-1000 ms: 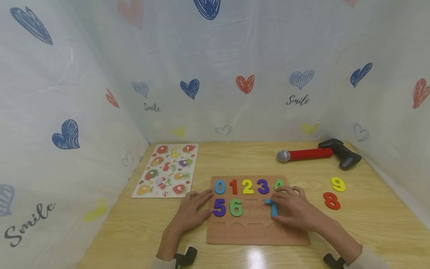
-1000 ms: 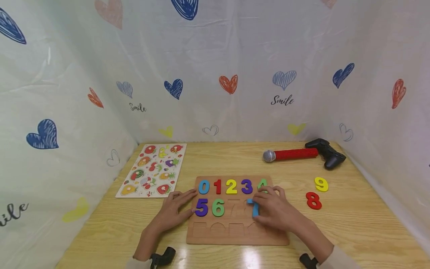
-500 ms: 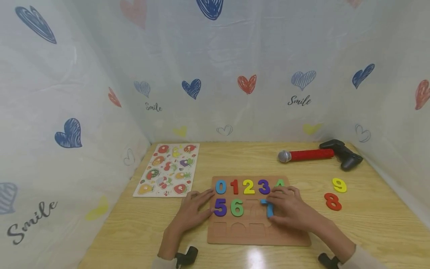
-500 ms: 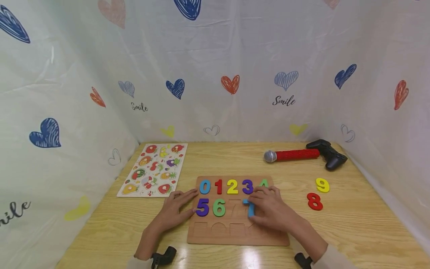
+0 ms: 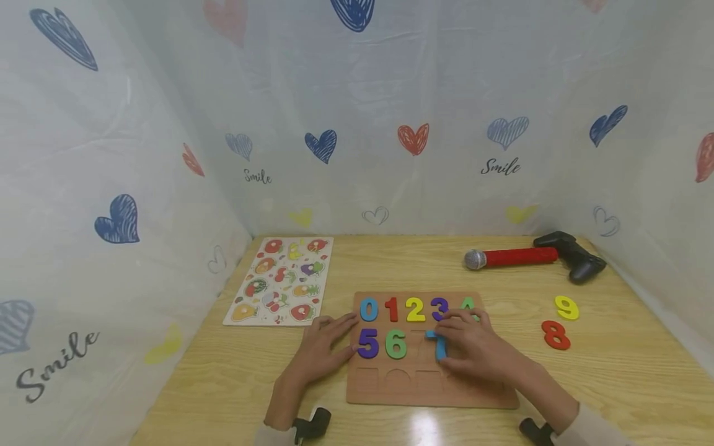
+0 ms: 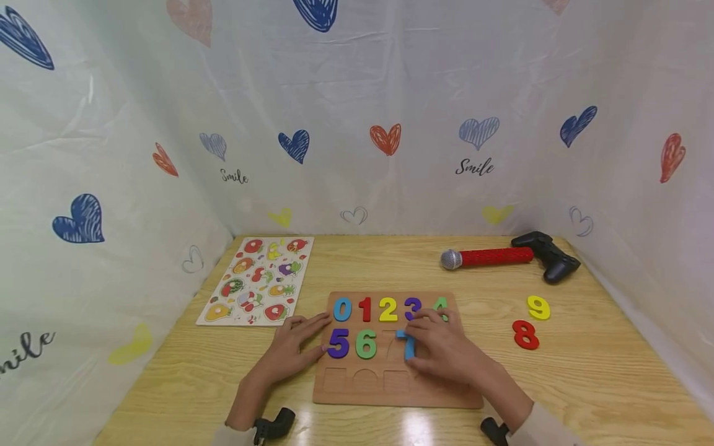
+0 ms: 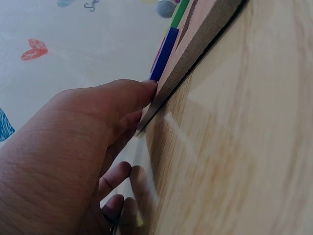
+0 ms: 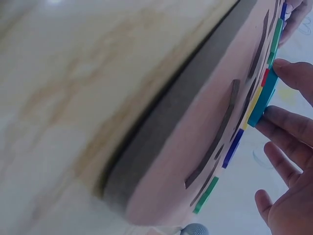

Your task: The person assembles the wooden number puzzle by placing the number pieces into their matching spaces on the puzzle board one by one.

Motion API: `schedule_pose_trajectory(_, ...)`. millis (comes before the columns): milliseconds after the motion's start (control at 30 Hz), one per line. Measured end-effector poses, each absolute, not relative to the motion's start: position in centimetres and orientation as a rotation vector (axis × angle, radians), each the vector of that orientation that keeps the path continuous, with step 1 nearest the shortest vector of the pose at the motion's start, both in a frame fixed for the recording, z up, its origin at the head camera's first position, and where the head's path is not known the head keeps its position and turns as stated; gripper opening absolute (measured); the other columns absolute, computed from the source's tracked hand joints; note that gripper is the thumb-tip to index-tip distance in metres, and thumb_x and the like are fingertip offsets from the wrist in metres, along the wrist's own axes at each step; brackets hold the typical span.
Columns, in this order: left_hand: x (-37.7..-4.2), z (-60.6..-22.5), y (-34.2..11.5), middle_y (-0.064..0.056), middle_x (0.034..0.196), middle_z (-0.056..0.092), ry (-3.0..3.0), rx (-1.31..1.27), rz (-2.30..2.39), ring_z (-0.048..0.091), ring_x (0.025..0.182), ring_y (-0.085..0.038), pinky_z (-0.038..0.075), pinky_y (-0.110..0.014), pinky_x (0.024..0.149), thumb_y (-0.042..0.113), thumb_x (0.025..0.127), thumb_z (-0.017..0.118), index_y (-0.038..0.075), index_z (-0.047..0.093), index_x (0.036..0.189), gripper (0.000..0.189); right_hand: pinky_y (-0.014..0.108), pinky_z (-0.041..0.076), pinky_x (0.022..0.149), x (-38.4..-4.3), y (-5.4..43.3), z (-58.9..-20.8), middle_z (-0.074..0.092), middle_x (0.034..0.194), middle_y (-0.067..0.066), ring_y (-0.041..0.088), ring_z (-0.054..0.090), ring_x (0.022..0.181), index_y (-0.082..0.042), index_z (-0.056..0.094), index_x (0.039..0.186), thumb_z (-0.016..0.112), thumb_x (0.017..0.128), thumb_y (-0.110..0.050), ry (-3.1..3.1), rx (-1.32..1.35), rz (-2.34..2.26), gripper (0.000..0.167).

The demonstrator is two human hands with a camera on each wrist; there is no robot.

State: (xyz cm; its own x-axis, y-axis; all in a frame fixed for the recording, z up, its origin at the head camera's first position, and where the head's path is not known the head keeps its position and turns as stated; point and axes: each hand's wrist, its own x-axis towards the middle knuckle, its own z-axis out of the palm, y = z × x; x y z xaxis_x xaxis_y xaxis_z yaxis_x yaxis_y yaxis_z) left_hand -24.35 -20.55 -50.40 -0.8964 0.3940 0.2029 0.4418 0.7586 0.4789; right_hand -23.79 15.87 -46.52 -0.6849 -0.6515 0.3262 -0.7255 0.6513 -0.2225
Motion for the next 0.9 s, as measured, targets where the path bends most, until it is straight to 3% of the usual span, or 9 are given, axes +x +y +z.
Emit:
schedule_pose_trajectory(400, -24.3, -50.1, -20.4, 0.015, 0.154, 0.043, -2.871, -0.672, -0.824, 0.035, 0.127, -0.023, 0.030, -0.048, 0.095, 0.051, 0.096, 0.058, 0.028, 0.052, 0.147, 0.057, 0.066, 0.022, 0.103, -23.9, 14.6, -46.6, 0.068, 0.123, 0.000, 0.030, 0.047, 0.127, -0.011, 0.070, 0.124, 0.080, 0.084, -0.035, -2.700, 1.114, 0.528, 0.048)
schedule_pose_trajectory(900, -24.4, -50.1, -20.5, 0.014, 0.154, 0.043, -2.853, -0.701, -0.792, 0.036, 0.124, -0.022, 0.031, -0.046, 0.092, 0.050, 0.097, 0.058, 0.027, 0.052, 0.148, 0.057, 0.061, 0.028, 0.099, -24.2, 12.7, -46.9, 0.069, 0.117, 0.003, 0.031, 0.050, 0.124, -0.010, 0.073, 0.118, 0.080, 0.084, -0.037, -2.714, 1.070, 0.397, 0.044)
